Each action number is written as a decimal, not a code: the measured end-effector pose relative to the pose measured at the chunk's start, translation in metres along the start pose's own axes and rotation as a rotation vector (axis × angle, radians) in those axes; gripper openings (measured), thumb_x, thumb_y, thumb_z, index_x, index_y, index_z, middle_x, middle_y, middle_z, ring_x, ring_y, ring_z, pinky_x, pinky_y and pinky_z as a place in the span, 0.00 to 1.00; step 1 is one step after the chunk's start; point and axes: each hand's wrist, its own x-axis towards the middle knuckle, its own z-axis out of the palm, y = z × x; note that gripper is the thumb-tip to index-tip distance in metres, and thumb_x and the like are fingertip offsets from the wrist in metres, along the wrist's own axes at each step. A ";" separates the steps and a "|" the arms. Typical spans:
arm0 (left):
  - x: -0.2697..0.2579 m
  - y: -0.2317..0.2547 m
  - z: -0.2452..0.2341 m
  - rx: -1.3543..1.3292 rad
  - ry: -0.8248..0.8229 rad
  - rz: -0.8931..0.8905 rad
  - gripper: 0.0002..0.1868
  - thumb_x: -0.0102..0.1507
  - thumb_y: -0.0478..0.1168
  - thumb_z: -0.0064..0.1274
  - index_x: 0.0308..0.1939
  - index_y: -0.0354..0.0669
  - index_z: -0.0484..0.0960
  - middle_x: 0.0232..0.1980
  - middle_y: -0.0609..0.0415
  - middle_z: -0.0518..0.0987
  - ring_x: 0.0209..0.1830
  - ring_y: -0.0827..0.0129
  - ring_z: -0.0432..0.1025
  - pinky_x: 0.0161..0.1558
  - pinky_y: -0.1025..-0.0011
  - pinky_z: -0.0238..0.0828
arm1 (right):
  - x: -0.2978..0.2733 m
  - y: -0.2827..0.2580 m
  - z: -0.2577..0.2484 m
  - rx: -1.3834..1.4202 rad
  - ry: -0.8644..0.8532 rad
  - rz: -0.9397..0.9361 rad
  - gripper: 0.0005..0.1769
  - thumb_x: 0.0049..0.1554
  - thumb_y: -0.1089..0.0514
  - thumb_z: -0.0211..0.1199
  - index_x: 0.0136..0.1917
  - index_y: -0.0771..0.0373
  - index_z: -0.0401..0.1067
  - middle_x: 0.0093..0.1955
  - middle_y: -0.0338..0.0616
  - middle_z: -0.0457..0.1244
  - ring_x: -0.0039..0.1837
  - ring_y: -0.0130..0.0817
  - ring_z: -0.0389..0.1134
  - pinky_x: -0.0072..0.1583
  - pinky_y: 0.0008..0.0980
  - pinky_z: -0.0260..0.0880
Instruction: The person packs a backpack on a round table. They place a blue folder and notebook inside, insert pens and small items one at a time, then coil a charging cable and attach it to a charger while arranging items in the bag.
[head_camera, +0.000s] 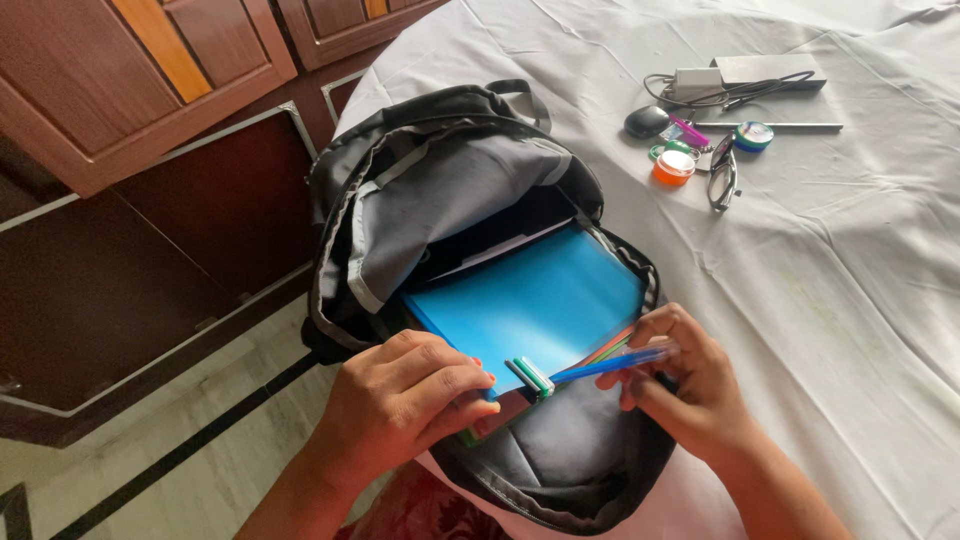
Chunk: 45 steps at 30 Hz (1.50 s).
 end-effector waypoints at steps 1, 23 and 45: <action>-0.001 0.000 0.000 0.003 -0.001 -0.003 0.13 0.60 0.51 0.66 0.39 0.51 0.82 0.38 0.65 0.80 0.42 0.69 0.77 0.41 0.70 0.78 | 0.000 -0.003 0.004 -0.115 -0.001 -0.018 0.14 0.48 0.71 0.59 0.48 0.65 0.63 0.39 0.47 0.74 0.37 0.29 0.73 0.40 0.28 0.71; -0.001 0.023 0.036 -0.102 -0.179 -0.189 0.37 0.50 0.50 0.70 0.62 0.54 0.74 0.58 0.56 0.75 0.60 0.57 0.71 0.61 0.53 0.64 | 0.002 -0.008 0.033 -0.810 -0.005 -0.306 0.17 0.43 0.58 0.76 0.46 0.59 0.75 0.34 0.39 0.70 0.33 0.34 0.72 0.36 0.32 0.70; -0.017 0.013 0.064 -0.151 0.016 -0.244 0.22 0.53 0.45 0.68 0.51 0.50 0.85 0.54 0.56 0.81 0.60 0.57 0.76 0.61 0.56 0.71 | 0.011 -0.023 0.024 -0.498 -0.280 0.072 0.23 0.38 0.59 0.82 0.49 0.56 0.81 0.34 0.38 0.73 0.37 0.28 0.75 0.41 0.28 0.75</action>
